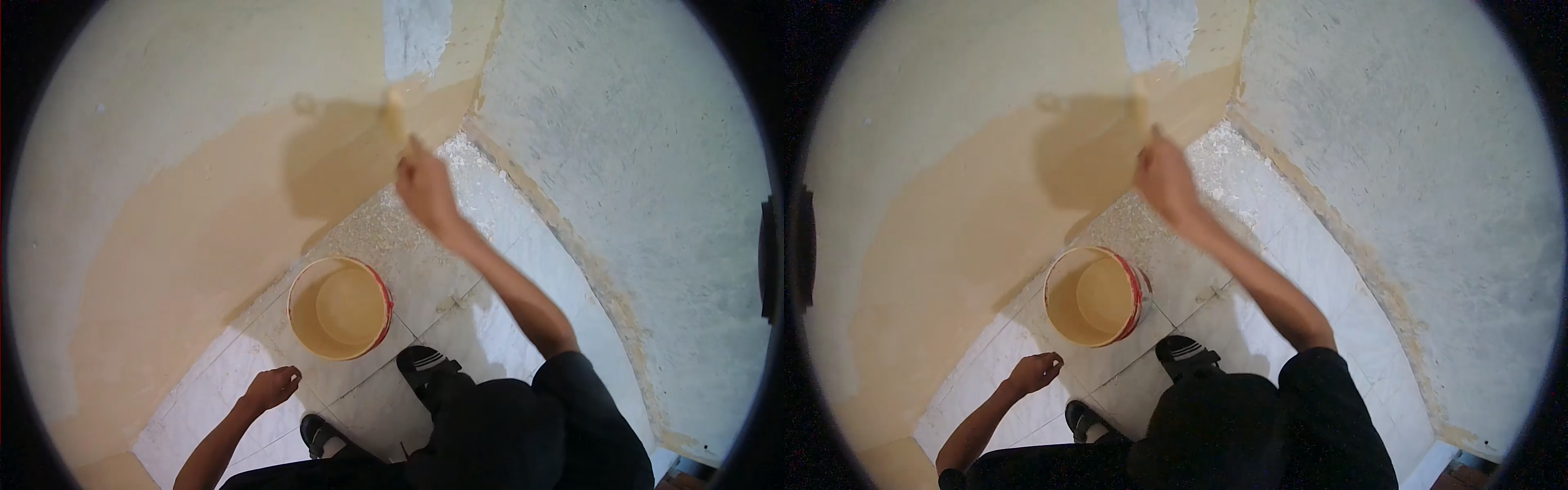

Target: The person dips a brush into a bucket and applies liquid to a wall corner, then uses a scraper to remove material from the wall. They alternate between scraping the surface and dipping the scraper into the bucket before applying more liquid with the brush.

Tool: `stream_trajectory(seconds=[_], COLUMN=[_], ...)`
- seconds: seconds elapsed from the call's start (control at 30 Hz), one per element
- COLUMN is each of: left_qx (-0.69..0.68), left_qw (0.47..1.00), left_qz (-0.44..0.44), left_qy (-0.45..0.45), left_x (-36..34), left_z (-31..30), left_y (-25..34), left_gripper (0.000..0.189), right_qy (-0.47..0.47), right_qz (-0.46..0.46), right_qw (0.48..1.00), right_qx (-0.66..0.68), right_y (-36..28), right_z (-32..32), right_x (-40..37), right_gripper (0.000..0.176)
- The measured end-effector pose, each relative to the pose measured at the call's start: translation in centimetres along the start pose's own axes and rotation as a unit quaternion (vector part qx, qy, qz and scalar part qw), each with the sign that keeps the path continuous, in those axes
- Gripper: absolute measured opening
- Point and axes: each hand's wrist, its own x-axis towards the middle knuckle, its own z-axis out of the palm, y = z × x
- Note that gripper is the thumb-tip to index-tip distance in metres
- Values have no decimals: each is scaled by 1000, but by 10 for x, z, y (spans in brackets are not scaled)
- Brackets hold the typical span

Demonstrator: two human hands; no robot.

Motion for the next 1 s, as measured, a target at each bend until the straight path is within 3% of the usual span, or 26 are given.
stream_trajectory(seconds=[0.07, 0.13, 0.17, 0.23, 0.33, 0.4, 0.47, 0.53, 0.6, 0.63, 0.7, 0.8, 1.0], left_qx=[-15, -27, -18, -9, -7, -15, -28, -26, -57, -67, -81, -89, -120], left_qw=[1000, 997, 995, 994, 992, 992, 992, 987, 980, 982, 981, 977, 974], left_qz=[-7, -52, -54, -31, -54, -77, -98, -134, -172, -164, -157, -160, -160], left_qy=[-5, -50, -80, -102, -110, -102, -76, -80, -76, -62, -80, -111, -103], left_x=[9, 17, 20, 20, 7, -1, -15, -20, -27, -32, -37, -33, -8], left_z=[-5, -10, -12, -17, -29, -33, -34, -31, -18, -10, 0, -4, -2], left_y=[16, 28, 34, 41, 50, 53, 53, 57, 51, 51, 54, 62, 56], left_gripper=[16, 19, 20, 20, 19, 18, 19, 19, 20, 21, 21, 24, 24], right_qy=[21, -73, -68, -244, -211, -265, -182, -89, -87, -87, 33, 102, 35], right_qz=[-84, -130, -127, -151, -167, -128, -219, -218, -86, -82, -55, -12, -43], right_qw=[995, 986, 986, 943, 958, 951, 955, 969, 992, 992, 992, 987, 998], right_qx=[50, 80, 85, 166, 98, 92, 83, 78, -38, -38, -109, -127, 5], right_y=[-19, -34, -38, -59, -12, 11, 61, 107, 89, 92, 94, 83, 26], right_z=[21, 28, 21, 2, 18, -13, -30, -51, -96, -102, -105, -87, 21], right_x=[-27, -44, -41, -35, -6, 21, 45, 62, 73, 71, 69, 60, -4], right_gripper=[22, 31, 31, 33, 31, 31, 31, 30, 20, 20, 17, 16, 24])
